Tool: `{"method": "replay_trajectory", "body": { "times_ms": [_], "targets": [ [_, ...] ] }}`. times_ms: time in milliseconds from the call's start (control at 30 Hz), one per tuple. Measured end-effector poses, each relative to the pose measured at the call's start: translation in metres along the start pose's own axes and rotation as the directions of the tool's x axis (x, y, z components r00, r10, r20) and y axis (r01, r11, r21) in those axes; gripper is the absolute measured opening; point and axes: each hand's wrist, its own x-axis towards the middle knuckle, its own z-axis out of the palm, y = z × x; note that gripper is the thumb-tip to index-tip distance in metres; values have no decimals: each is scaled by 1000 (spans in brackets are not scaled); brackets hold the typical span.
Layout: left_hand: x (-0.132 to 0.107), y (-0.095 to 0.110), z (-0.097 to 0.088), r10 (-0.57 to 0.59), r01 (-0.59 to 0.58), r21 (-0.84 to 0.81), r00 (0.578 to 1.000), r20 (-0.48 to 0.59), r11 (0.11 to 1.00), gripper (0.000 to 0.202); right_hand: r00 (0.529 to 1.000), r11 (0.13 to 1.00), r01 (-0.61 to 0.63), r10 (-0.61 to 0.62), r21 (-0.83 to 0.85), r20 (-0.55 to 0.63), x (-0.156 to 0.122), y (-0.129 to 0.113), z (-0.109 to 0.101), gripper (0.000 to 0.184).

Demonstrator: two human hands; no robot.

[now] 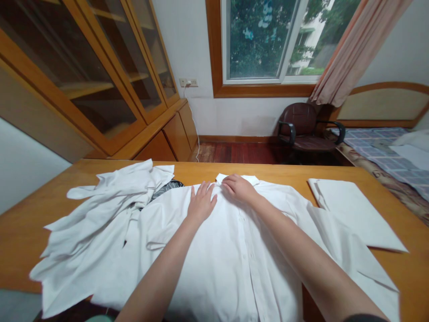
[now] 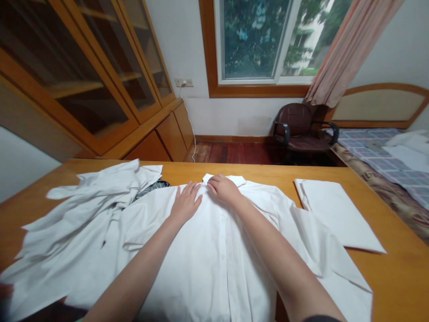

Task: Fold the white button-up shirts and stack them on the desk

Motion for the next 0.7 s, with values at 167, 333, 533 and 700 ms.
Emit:
{"method": "replay_trajectory", "body": {
  "times_ms": [167,333,533,700],
  "targets": [
    [-2,2,4,-28,28,19,999,17,999,54,998,996,44,-40,-83,49,3,-5,21,36],
    [-5,6,3,-119,115,55,989,86,992,56,999,979,-10,18,-205,39,-4,-10,26,41],
    [-10,16,-1,-190,173,105,966,174,979,60,992,956,-99,118,-278,52,-4,-17,23,44],
    [-16,28,-6,-284,253,157,933,223,955,63,988,944,-128,148,-303,45,-3,-24,22,43]
  ]
}}
